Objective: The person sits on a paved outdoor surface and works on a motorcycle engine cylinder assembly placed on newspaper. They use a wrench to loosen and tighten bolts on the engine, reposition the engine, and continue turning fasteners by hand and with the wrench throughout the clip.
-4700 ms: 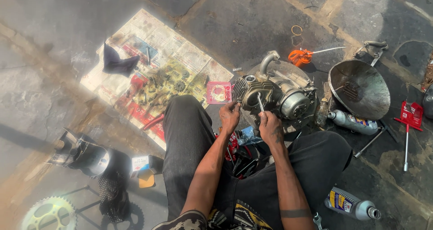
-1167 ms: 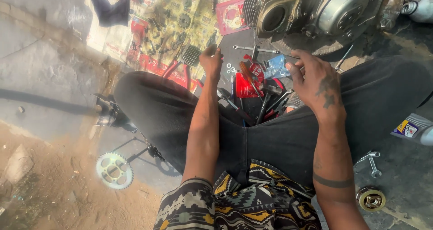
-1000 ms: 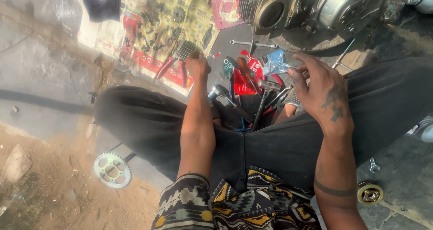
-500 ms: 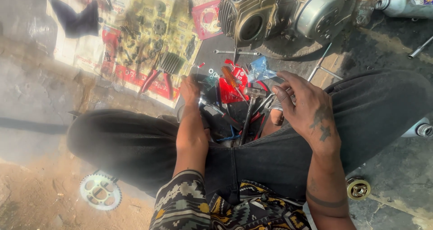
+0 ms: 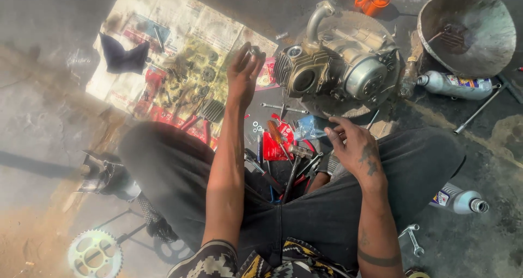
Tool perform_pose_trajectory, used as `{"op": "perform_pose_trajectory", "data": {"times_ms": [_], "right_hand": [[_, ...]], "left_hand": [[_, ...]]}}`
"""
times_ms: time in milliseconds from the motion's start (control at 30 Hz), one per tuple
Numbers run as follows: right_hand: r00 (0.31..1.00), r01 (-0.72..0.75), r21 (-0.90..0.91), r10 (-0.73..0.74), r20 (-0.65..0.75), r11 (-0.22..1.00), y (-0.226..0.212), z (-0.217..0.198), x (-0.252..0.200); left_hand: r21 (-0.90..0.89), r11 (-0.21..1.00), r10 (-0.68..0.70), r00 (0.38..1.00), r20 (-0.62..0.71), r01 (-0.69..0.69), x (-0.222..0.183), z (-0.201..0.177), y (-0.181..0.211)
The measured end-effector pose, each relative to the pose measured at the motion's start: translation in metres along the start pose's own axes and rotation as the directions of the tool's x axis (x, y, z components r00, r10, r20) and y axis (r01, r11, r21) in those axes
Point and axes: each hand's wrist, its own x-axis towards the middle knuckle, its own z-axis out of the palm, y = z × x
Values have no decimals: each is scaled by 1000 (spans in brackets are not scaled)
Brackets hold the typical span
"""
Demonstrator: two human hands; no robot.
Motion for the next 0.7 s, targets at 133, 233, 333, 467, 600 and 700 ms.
{"op": "perform_pose_trajectory", "data": {"times_ms": [133, 233, 333, 467, 600, 700], "right_hand": [[1000, 6, -24, -7, -25, 1000, 5, 5, 8], [1000, -31, 7, 31, -1, 1000, 7, 7, 11], [999, -24, 48, 25, -27, 999, 5, 6, 14], [994, 102, 139, -107, 28, 985, -11, -16, 32], [914, 405, 15, -405, 2, 914, -50, -58, 74], [895, 440, 72, -444, 46, 895, -66, -64, 117]], "left_hand": [[21, 993, -116, 951, 285, 115, -12, 83, 71], [-32, 978, -157, 827, 540, 206, -28, 111, 91], [-54, 965, -166, 759, 629, 256, -34, 125, 96], [304, 945, -278, 783, 557, 120, -29, 135, 110], [706, 705, -317, 859, 401, -69, -16, 125, 121], [740, 672, -283, 912, 297, -33, -1, 106, 105]]}}
